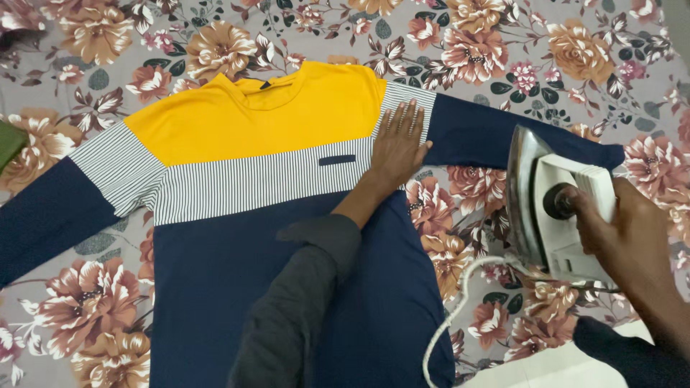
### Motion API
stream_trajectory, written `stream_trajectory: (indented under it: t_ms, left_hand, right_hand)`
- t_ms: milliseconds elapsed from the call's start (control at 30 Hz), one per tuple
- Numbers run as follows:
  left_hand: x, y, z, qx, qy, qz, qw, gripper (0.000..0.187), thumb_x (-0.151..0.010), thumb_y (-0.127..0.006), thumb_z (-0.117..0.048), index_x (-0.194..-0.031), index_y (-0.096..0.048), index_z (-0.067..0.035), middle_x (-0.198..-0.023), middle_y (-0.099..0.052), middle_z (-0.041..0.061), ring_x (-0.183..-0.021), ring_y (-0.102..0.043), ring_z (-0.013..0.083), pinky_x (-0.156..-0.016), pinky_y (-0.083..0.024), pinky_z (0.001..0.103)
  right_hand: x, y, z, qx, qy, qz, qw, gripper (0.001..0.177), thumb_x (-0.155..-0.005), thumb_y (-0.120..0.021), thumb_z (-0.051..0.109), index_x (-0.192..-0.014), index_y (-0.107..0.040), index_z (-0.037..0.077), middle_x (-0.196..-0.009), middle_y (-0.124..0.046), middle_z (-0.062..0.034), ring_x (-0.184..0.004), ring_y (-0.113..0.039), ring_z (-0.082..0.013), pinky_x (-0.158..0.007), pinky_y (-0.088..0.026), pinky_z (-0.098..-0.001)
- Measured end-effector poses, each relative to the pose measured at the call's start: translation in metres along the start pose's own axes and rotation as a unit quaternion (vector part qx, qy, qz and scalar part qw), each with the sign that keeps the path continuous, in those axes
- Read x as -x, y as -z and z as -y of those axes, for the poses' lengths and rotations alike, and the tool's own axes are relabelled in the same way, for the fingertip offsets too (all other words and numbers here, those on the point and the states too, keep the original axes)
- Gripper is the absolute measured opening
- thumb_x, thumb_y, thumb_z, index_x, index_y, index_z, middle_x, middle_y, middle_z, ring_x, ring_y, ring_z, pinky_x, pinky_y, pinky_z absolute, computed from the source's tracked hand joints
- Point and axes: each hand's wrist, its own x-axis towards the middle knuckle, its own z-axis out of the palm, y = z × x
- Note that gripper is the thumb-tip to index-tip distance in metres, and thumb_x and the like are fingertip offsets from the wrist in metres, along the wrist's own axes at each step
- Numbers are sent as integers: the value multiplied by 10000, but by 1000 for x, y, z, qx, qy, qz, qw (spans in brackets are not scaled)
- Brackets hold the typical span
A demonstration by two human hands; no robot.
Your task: The person irons a long-sleeved color-blocked shirt laid out on a floral bedsheet. They use a white iron to smooth the sleeves, shoulders, and body, occasionally adjusting the shirt and moving other clothes aside. The shirt is flipped over at the end to iron the other side.
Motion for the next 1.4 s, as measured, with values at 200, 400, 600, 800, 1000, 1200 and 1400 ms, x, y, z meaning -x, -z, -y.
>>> stream_trajectory:
  t_ms: [200, 400, 600, 800, 1000, 1200, 1400]
  left_hand:
    - [2, -14, -25, -77, 44, 57, 994, 764, -996, -518, -484, -1564, -362, 2, -1666, -238, 235, -1569, -192, 394, -1282, -123, 531]
    - [-18, -12, 15, 32, -52, 140, 988, 638, -1035, -482, -431, -1558, -387, -80, -1640, -291, 201, -1514, -230, 451, -1231, -172, 546]
    - [-8, 21, 80, 24, 19, 21, 999, 626, -1077, -435, -411, -1600, -351, -79, -1679, -302, 159, -1530, -302, 339, -1277, -200, 528]
    - [-3, 21, 89, -70, 45, 8, 997, 664, -1059, -436, -423, -1593, -321, -47, -1674, -294, 144, -1549, -289, 333, -1259, -168, 538]
    - [9, 31, 103, -53, 41, -18, 998, 758, -1060, -424, -511, -1602, -318, 7, -1670, -305, 197, -1544, -274, 354, -1263, -122, 539]
    - [21, 45, 99, -74, 86, -22, 993, 889, -1013, -444, -623, -1580, -318, 51, -1654, -321, 204, -1543, -244, 381, -1254, -37, 569]
    - [24, 47, 100, -83, 89, -11, 993, 872, -1027, -414, -646, -1579, -342, 24, -1661, -294, 224, -1562, -175, 407, -1249, 20, 570]
  right_hand:
    - [-10, -12, 42, -154, -22, -28, 987, 367, -1068, -650, 295, -994, -589, -59, -677, -628, -139, -519, -603, -210, -459, -466, -370]
    - [-61, -30, 75, -155, 47, 4, 987, 320, -1051, -614, 272, -1072, -573, -45, -713, -653, -134, -565, -662, -202, -481, -520, -345]
    - [-105, -61, 104, -118, 77, 67, 988, 340, -1027, -570, 239, -1124, -551, -86, -777, -702, -220, -613, -721, -295, -515, -557, -412]
    - [-137, -109, 120, -22, 118, 65, 991, 440, -1044, -595, 305, -1088, -569, -133, -829, -667, -362, -762, -709, -475, -685, -552, -544]
    - [-163, -145, 122, 1, 147, 37, 988, 479, -1017, -631, 322, -1086, -554, -145, -902, -642, -424, -900, -639, -595, -797, -528, -594]
    - [-174, -149, 96, 31, 122, 29, 992, 494, -1024, -646, 330, -1077, -556, -153, -931, -641, -434, -927, -644, -599, -810, -546, -585]
    - [-175, -150, 85, 15, 99, 20, 995, 487, -1012, -655, 331, -1056, -564, -146, -976, -642, -426, -945, -637, -593, -827, -531, -585]
